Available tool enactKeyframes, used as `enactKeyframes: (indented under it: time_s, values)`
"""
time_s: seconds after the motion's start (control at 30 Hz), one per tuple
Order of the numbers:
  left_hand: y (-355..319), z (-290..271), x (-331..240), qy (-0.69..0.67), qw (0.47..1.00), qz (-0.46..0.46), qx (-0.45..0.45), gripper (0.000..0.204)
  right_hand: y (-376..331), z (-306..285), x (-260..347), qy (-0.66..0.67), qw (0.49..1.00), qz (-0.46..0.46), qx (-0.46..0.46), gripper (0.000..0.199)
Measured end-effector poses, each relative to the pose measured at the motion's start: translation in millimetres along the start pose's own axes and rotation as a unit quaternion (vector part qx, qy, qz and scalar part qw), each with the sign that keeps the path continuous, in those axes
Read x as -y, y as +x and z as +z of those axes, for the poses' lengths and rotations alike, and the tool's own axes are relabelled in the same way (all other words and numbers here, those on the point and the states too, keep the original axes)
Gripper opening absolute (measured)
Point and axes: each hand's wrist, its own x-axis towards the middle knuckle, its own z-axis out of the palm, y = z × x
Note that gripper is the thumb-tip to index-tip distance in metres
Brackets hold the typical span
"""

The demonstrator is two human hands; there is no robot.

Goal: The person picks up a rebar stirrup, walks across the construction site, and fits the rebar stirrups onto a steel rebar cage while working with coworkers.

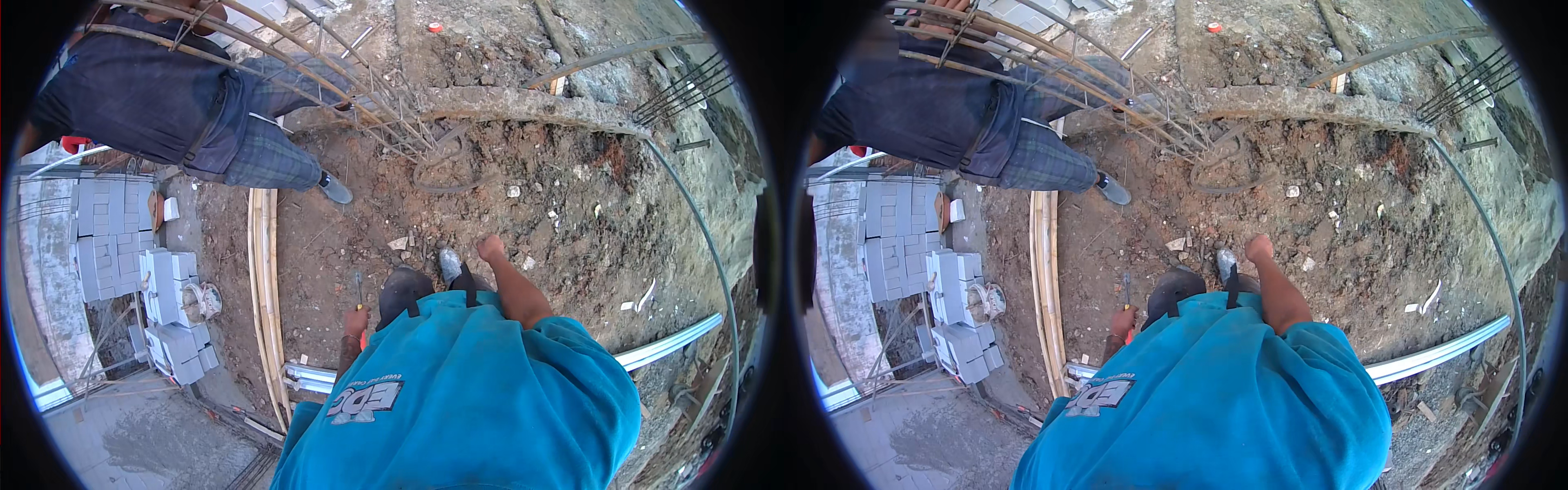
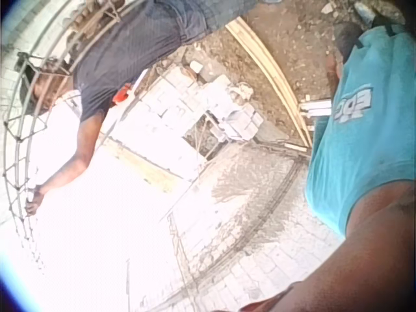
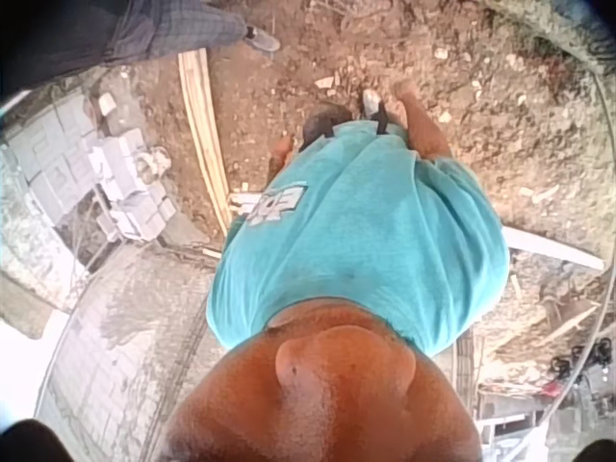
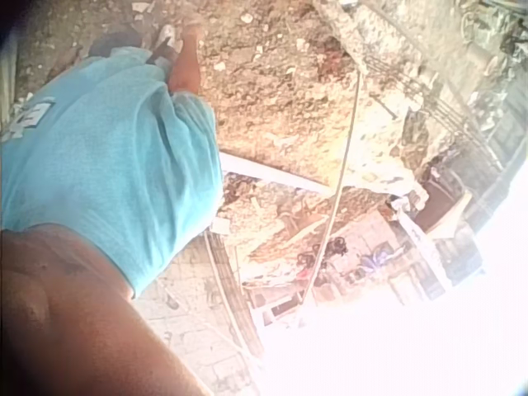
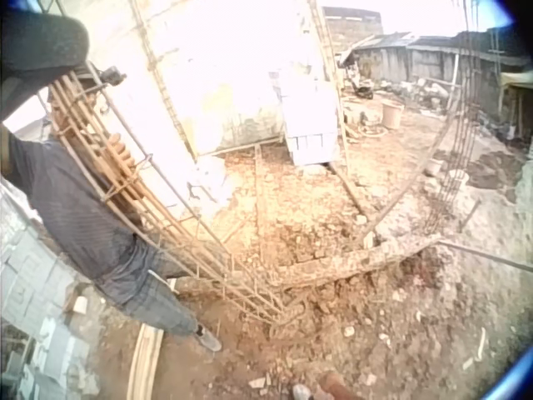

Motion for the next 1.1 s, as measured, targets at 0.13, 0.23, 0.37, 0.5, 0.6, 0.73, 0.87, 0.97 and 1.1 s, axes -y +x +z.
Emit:
enactKeyframes:
  time_s: [0.13, 0.23, 0.37, 0.5, 0.6, 0.73, 0.87, 0.97, 1.1]
  values:
    - [-4.7, 0.5, 20.6, 0.041, 0.999, -0.019, 0.018, 0.03, 14.6, -21.9, 25.4, -0.075, 0.995, -0.065, 0.019, 0.034]
    - [-19.9, -4.4, 65.1, 0.228, 0.966, 0.11, 0.047, 0.033, 31.8, -33.3, 51.4, 0.016, 0.998, -0.041, -0.054, 0.031]
    - [-9.4, 3.8, 70.6, 0.354, 0.903, 0.229, 0.074, 0.034, 75.0, -45.8, 57.3, 0.002, 0.99, -0.072, -0.123, 0.03]
    - [-5.0, 15.2, 76.3, 0.282, 0.943, 0.168, 0.062, 0.034, 47.4, -62.7, 96.0, 0.075, 0.985, -0.125, -0.097, 0.028]
    - [7.0, 27.3, 61.8, 0.232, 0.961, 0.138, 0.063, 0.035, 28.9, -55.8, 73.7, 0.126, 0.979, -0.139, -0.082, 0.027]
    - [23.5, 34.2, 52.2, 0.17, 0.979, 0.09, 0.061, 0.035, -4.7, -49.6, -0.8, 0.042, 0.991, -0.106, -0.072, 0.028]
    - [50.0, 34.8, 23.8, 0.125, 0.988, 0.058, 0.068, 0.035, -17.0, -57.7, -96.7, 0.093, 0.979, 0.068, -0.17, 0.026]
    - [69.0, 28.5, -5.3, 0.111, 0.99, 0.032, 0.081, 0.036, -22.3, -75.2, -145.7, 0.173, 0.96, 0.07, -0.211, 0.028]
    - [101.4, 21.9, -65.6, 0.246, 0.942, 0.177, 0.147, 0.037, -27.1, -90.1, -150.2, 0.351, 0.899, 0.083, -0.249, 0.02]
